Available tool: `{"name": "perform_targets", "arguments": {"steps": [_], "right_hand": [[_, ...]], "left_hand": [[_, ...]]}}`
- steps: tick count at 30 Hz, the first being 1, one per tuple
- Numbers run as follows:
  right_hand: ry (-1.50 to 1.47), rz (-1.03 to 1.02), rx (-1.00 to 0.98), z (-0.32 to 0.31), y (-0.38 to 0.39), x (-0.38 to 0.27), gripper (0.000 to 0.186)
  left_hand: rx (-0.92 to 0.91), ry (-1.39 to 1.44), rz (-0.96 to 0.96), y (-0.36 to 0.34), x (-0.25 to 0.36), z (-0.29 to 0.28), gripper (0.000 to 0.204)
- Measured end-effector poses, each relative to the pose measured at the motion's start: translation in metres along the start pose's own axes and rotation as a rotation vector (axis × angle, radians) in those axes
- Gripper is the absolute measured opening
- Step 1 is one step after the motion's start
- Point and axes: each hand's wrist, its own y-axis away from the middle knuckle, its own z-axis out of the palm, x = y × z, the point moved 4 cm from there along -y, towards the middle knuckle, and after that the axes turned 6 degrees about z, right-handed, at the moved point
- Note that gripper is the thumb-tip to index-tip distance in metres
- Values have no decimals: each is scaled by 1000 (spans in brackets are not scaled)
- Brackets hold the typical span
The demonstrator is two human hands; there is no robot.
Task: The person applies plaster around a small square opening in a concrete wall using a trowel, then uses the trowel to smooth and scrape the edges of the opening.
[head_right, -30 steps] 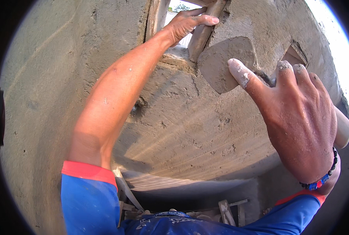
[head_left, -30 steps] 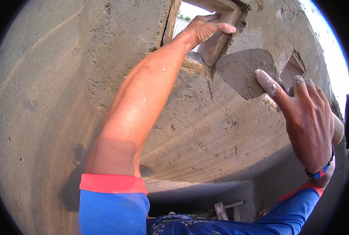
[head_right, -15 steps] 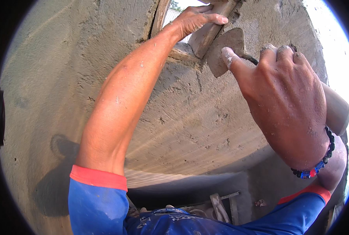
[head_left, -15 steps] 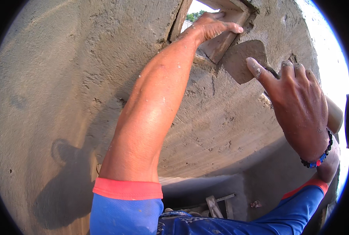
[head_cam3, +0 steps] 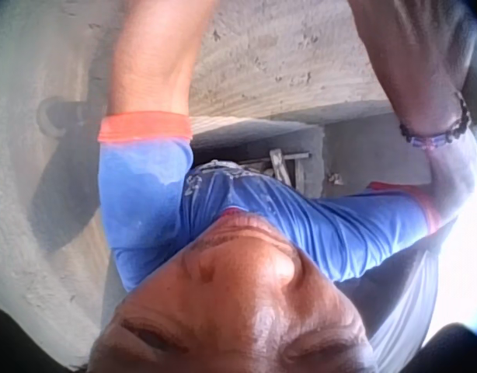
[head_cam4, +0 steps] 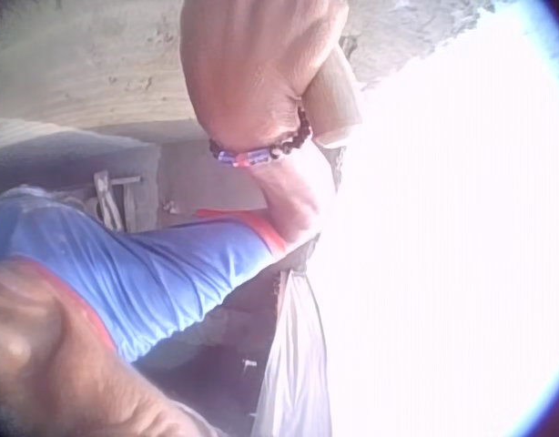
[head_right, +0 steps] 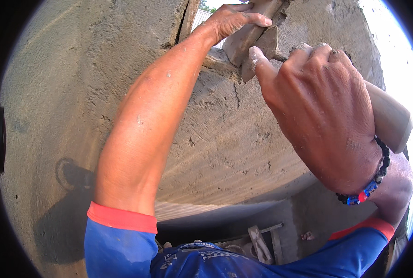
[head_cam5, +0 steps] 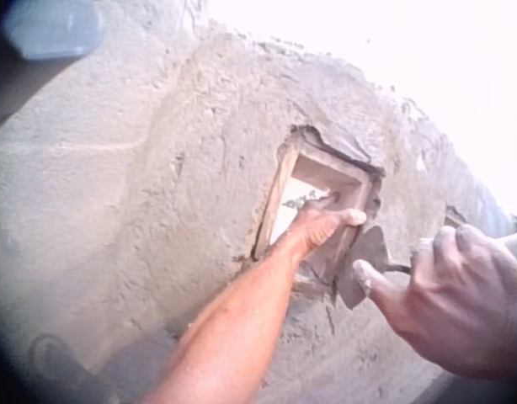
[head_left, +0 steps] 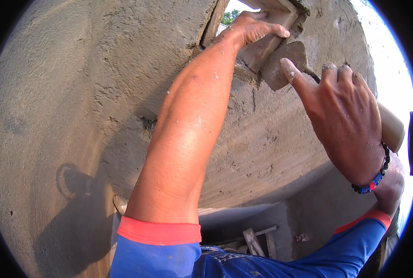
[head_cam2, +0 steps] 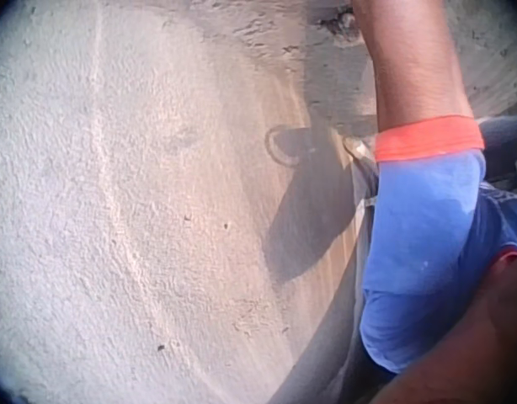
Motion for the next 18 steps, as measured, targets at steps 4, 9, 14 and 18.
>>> {"name": "perform_targets", "arguments": {"steps": [4, 9, 14, 18], "right_hand": [[-87, -75, 50, -14, -15, -3, 54], [-112, 1, 154, 6, -2, -7, 55], [-158, 20, 134, 16, 2, -11, 56], [-126, 14, 92, 16, 1, -11, 55]], "left_hand": [[-74, 33, -60, 10, 18, -17, 109], [-68, 33, -88, 13, 27, -33, 108], [-79, 81, -65, 10, 19, -22, 106], [-77, 71, -70, 12, 20, -21, 106]]}}
